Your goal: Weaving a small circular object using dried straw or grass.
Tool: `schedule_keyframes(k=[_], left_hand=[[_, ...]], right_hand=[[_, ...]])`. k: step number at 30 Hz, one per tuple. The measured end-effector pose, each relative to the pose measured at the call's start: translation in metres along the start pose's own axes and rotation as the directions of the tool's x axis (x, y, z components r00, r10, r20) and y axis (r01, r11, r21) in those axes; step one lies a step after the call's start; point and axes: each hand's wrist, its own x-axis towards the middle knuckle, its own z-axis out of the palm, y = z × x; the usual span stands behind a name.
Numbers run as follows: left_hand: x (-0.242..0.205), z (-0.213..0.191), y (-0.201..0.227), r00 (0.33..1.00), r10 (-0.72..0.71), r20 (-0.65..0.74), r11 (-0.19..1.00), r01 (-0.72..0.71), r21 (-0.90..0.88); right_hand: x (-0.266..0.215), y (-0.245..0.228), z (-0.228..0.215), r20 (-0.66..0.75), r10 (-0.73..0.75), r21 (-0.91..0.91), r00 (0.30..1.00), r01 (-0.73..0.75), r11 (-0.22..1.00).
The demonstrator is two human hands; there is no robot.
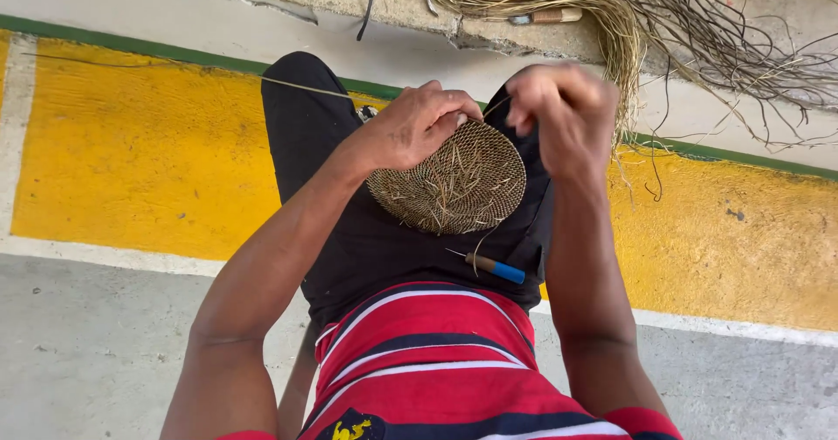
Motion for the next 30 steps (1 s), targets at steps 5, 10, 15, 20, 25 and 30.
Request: schedule_keyframes(k=[5, 10, 15, 20, 25, 30], left_hand=[[-0.002, 0.004, 0.012, 0.996, 0.028, -0.081, 0.999, -0.025, 0.048], [0.002, 0.007, 0.015, 0.995, 0.021, -0.095, 0.999, -0.016, 0.049], [0.005, 0.012, 0.006, 0.99, 0.059, -0.129, 0.998, -0.062, -0.019], [0.003, 0.007, 0.019, 0.996, -0.054, -0.073, 0.998, 0.052, -0.02], [0.004, 0.011, 0.015, 0.993, 0.034, -0.116, 0.999, -0.036, -0.011], [0.001, 0.01, 0.015, 0.985, 0.083, -0.148, 0.996, -0.084, 0.002]], right_hand=[[-0.047, -0.039, 0.008, 0.168, 0.249, 0.25, 0.954, -0.286, 0.925], [-0.06, -0.04, 0.018, 0.008, 0.451, 0.009, 0.893, -0.451, 0.893], [-0.048, -0.028, 0.026, -0.089, 0.042, -0.456, 0.995, -0.079, 0.887], [-0.052, -0.016, 0.031, -0.107, 0.051, -0.386, 0.993, -0.089, 0.918], [-0.051, -0.014, 0.032, -0.109, 0.025, -0.424, 0.994, -0.069, 0.903], [-0.051, -0.001, 0.027, -0.018, -0.031, -0.637, 0.999, 0.013, 0.771]])
